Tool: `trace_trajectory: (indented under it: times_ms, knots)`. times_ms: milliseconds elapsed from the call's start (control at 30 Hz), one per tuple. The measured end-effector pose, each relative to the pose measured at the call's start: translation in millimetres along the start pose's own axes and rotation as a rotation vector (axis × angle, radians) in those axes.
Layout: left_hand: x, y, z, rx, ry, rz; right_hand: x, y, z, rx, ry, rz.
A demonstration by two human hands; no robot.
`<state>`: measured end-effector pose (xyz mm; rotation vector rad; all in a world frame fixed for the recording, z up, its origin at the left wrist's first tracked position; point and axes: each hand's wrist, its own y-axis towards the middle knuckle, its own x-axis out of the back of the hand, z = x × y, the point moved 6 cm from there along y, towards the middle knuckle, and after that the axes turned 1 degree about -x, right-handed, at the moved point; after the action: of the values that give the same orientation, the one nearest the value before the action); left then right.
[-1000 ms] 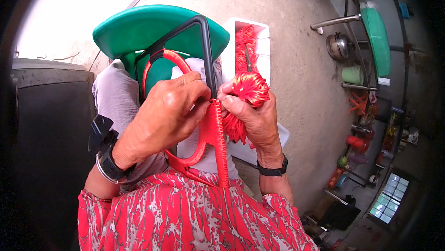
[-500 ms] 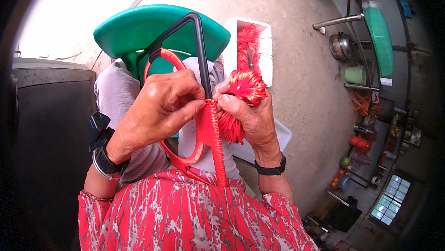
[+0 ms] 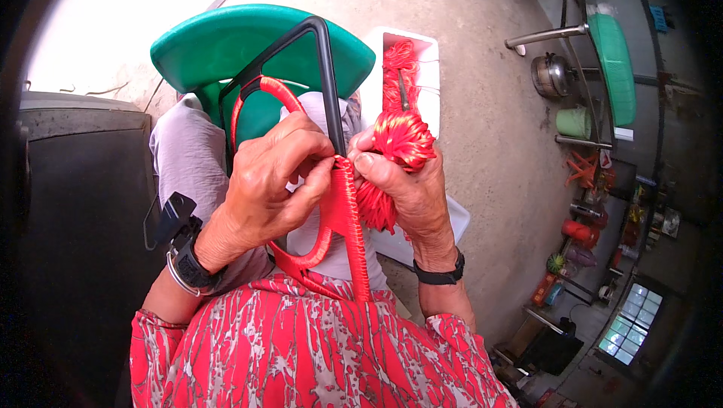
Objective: The recorder is wrapping a red plastic frame with red twine, securing and cutting it with scissors.
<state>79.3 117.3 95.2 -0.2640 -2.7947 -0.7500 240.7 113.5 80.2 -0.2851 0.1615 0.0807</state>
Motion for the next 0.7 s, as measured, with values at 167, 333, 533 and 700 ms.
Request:
trace_trajectory:
  times_ms: [167, 333, 533, 700]
  knots:
    - [4.9, 1.9, -6.4, -0.122, 0.113, -0.051, 0.0, 1.2, 1.3, 0.014, -0.053, 0.018]
    - [-1.4, 0.1, -4.2, -0.090, 0.098, -0.070, -0.4, 1.5, 4.9, 0.028, -0.095, 0.001]
    - [-3.9, 0.7, 2.9, -0.038, 0.064, -0.058, -0.6, -0.2, 7.1, 0.050, -0.102, -0.005]
    - [-4.5, 1.4, 16.0, 0.102, -0.143, 0.060, 2.8, 0.1, -2.7, 0.023, -0.023, -0.028]
